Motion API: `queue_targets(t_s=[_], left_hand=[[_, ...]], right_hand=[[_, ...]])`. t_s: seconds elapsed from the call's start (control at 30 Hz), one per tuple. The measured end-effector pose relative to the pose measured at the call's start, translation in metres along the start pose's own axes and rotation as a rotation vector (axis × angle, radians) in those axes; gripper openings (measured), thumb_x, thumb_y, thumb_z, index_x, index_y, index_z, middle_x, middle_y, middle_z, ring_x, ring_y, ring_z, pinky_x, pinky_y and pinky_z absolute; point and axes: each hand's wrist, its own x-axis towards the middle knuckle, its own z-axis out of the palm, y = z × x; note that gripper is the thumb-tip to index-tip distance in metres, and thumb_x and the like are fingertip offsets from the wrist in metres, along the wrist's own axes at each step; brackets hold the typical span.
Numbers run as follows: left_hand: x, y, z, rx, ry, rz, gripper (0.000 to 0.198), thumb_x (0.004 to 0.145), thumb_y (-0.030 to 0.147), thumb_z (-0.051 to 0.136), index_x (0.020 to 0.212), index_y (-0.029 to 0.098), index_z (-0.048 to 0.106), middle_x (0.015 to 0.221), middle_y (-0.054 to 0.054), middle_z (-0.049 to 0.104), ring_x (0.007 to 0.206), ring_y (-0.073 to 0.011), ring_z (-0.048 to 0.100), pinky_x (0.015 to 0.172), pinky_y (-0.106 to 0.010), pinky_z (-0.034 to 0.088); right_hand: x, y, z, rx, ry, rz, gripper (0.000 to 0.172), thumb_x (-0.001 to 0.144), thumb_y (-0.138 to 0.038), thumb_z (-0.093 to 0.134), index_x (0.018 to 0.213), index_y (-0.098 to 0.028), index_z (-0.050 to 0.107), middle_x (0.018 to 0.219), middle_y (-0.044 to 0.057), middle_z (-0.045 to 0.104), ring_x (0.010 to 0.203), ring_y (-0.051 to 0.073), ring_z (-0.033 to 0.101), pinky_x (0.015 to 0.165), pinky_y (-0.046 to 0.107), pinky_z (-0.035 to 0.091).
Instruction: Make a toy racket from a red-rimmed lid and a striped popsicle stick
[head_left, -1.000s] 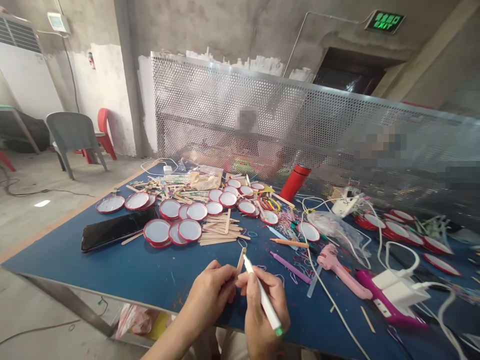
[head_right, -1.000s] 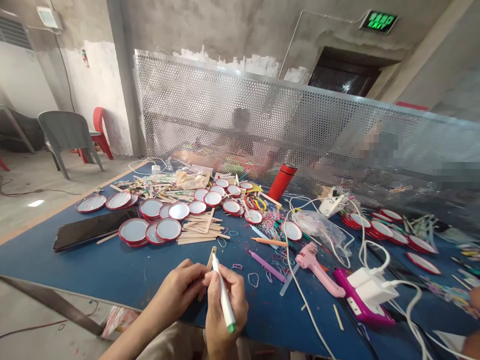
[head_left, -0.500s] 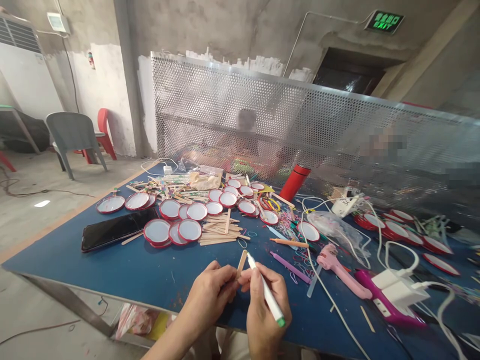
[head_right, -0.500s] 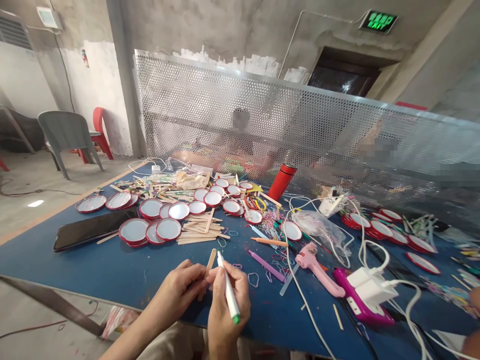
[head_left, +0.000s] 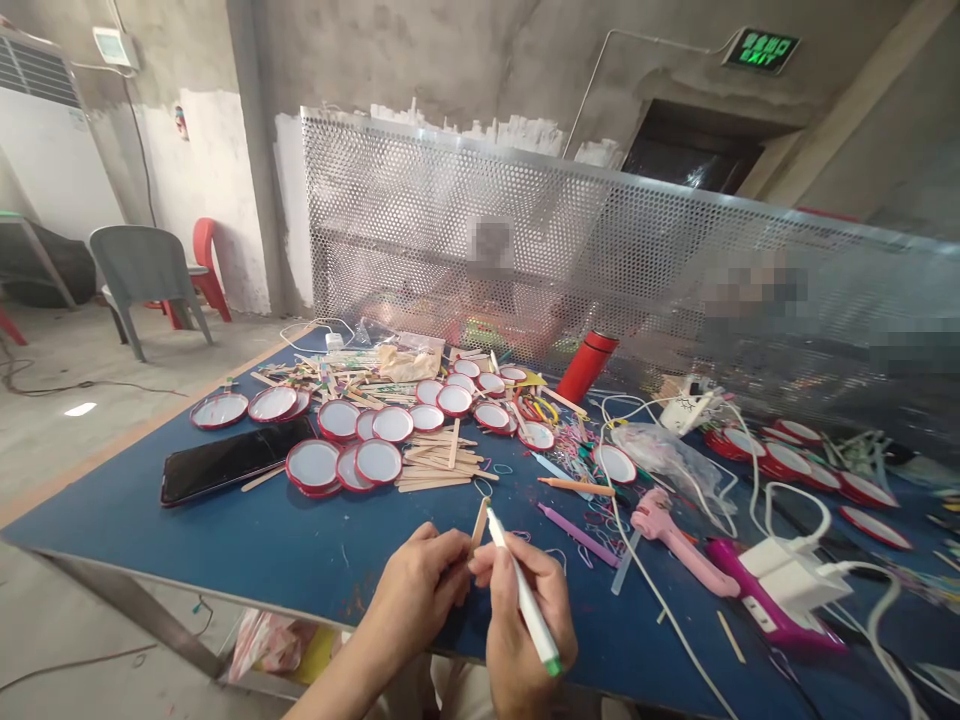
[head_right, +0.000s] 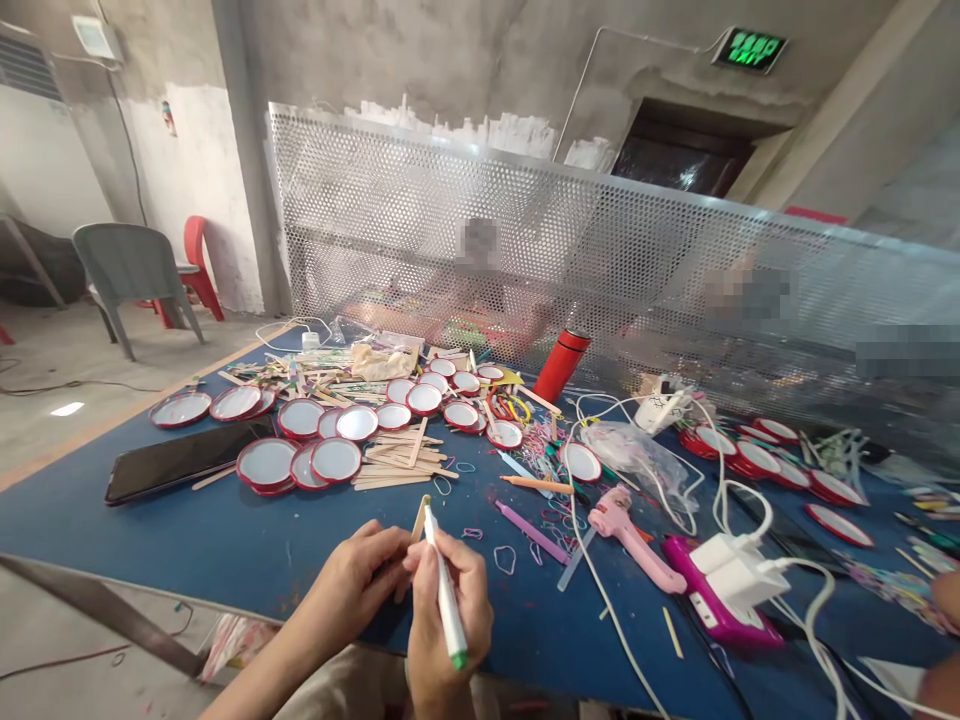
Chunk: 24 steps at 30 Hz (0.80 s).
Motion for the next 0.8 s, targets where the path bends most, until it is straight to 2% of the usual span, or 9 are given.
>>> queue_targets(t_s=[0.23, 0.4, 0.57, 0.7, 0.8], left_hand=[[0.0001, 0.0008, -0.0016, -0.018, -0.015, 0.002, 0.027, 0.101, 0.024, 0.049, 0.076, 0.023, 0.057, 0.072, -0.001, 0.073, 0.082, -0.0217, 0.059, 0.074, -0.027, 0.043], [-0.0001, 0.0013, -0.0013, 0.002, -0.012, 0.008, 0.026, 0.1, 0.021, 0.049, 0.077, 0.023, 0.059, 0.07, 0.0, 0.072, 0.08, -0.0215, 0.058, 0.072, -0.027, 0.042], [-0.0003, 0.0011, -0.001, -0.016, -0.012, 0.007, 0.027, 0.103, 0.024, 0.049, 0.078, 0.023, 0.061, 0.071, 0.0, 0.073, 0.081, -0.0211, 0.058, 0.073, -0.027, 0.042], [-0.0004, 0.0023, -0.0018, -0.009, -0.013, -0.003, 0.025, 0.099, 0.017, 0.052, 0.076, 0.023, 0.059, 0.071, 0.0, 0.071, 0.082, -0.0207, 0.058, 0.073, -0.026, 0.041], [0.0, 0.0035, -0.0026, -0.005, -0.017, -0.002, 0.027, 0.1, 0.019, 0.051, 0.075, 0.022, 0.058, 0.071, 0.0, 0.072, 0.081, -0.021, 0.058, 0.073, -0.026, 0.042]], right_hand=[[0.0006, -0.0021, 0.0006, 0.011, 0.052, -0.003, 0.02, 0.098, -0.036, 0.067, 0.096, -0.017, 0.069, 0.065, 0.001, 0.074, 0.051, 0.013, 0.068, 0.052, 0.022, 0.058], [0.0007, -0.0035, 0.0003, 0.023, -0.01, 0.014, 0.019, 0.096, -0.035, 0.068, 0.096, -0.016, 0.069, 0.067, 0.002, 0.075, 0.052, 0.014, 0.069, 0.054, 0.023, 0.059], [0.0009, -0.003, 0.0011, 0.026, 0.045, 0.007, 0.017, 0.097, -0.033, 0.067, 0.097, -0.017, 0.069, 0.067, 0.001, 0.074, 0.052, 0.014, 0.069, 0.053, 0.022, 0.059], [-0.0006, -0.0016, 0.0008, 0.026, 0.004, 0.0, 0.016, 0.097, -0.033, 0.068, 0.098, -0.017, 0.069, 0.067, 0.001, 0.074, 0.054, 0.013, 0.07, 0.055, 0.022, 0.059], [-0.0008, -0.0004, 0.0003, -0.002, 0.013, 0.016, 0.02, 0.097, -0.037, 0.067, 0.097, -0.016, 0.069, 0.068, 0.002, 0.074, 0.054, 0.014, 0.069, 0.054, 0.023, 0.06]])
